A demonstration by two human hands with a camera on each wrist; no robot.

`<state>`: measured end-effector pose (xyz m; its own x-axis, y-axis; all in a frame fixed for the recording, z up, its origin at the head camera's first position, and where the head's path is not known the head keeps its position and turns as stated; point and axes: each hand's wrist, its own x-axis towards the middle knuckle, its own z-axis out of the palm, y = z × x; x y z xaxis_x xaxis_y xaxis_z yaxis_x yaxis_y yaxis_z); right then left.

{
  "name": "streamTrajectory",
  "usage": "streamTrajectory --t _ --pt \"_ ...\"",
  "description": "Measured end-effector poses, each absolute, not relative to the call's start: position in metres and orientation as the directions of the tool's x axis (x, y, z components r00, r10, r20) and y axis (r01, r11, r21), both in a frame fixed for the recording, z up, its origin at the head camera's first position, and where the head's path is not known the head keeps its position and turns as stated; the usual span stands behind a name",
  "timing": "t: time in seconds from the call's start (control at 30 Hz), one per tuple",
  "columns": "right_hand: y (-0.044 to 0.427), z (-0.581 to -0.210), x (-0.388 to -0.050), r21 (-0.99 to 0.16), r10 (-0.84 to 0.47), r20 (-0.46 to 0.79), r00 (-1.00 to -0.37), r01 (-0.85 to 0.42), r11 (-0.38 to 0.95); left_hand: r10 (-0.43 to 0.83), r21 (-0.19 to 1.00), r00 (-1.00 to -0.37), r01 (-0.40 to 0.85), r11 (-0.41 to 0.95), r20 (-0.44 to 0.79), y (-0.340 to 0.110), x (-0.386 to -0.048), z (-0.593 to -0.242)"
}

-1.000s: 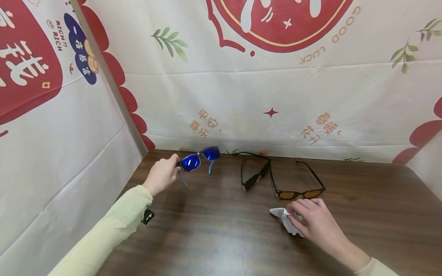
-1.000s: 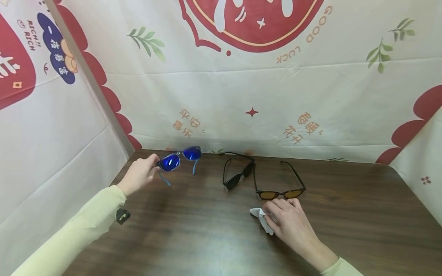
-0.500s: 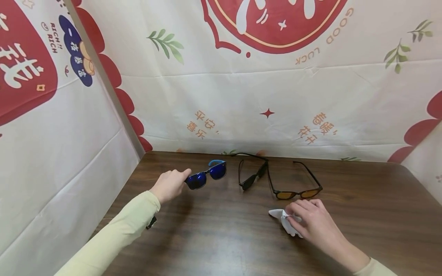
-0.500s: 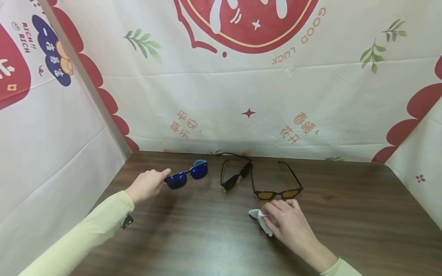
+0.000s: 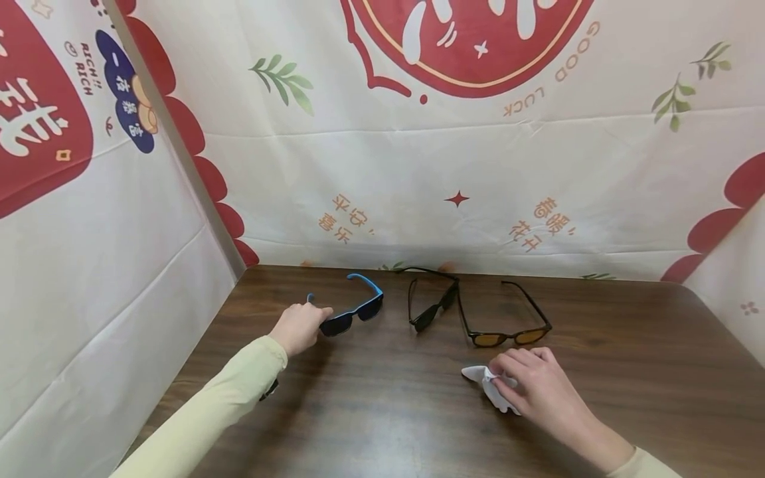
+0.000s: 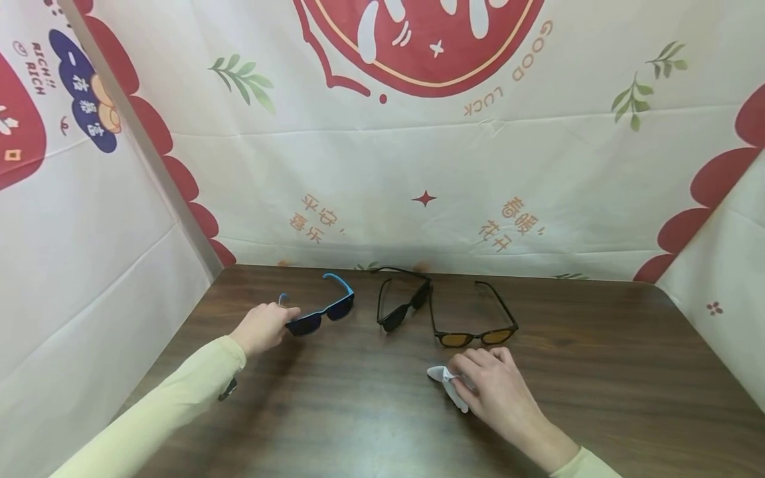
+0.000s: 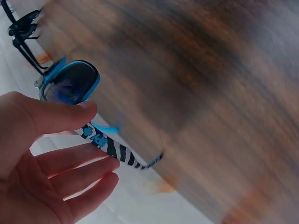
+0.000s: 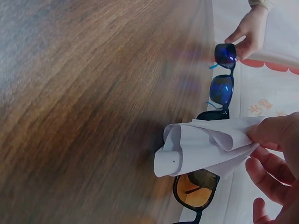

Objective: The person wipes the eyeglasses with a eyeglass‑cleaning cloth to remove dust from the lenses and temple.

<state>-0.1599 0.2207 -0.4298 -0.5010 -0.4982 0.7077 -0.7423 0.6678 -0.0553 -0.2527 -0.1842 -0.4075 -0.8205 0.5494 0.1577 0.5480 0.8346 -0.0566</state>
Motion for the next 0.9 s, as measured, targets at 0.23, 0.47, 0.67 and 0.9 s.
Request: streamTrajectory --t 0.23,0.47,0.67,0.9 --pt "0.217 -0.428 -0.162 -0.055 -0.505 0.702 -0.503 -0.745 0.665 0.541 -0.087 -0.831 0.534 0.841 0.133 -0.182 -0.263 -0.417" --pt "0.216 -0.429 -0.162 -0.064 -0.51 0.686 -0.52 -0.741 0.669 0.491 -0.006 -0.871 0.491 0.871 0.009 -0.173 -0.269 -0.411" --pt "0.216 -0.428 -0.163 -0.068 -0.507 0.687 -0.52 -0.741 0.668 0.572 0.064 -0.818 0.575 0.815 0.067 -0.15 -0.271 -0.403" --pt "0.218 -0.427 -0.164 -0.073 -0.5 0.69 -0.524 -0.737 0.672 0.75 -0.014 -0.647 0.756 0.655 0.139 -0.096 -0.277 -0.402"
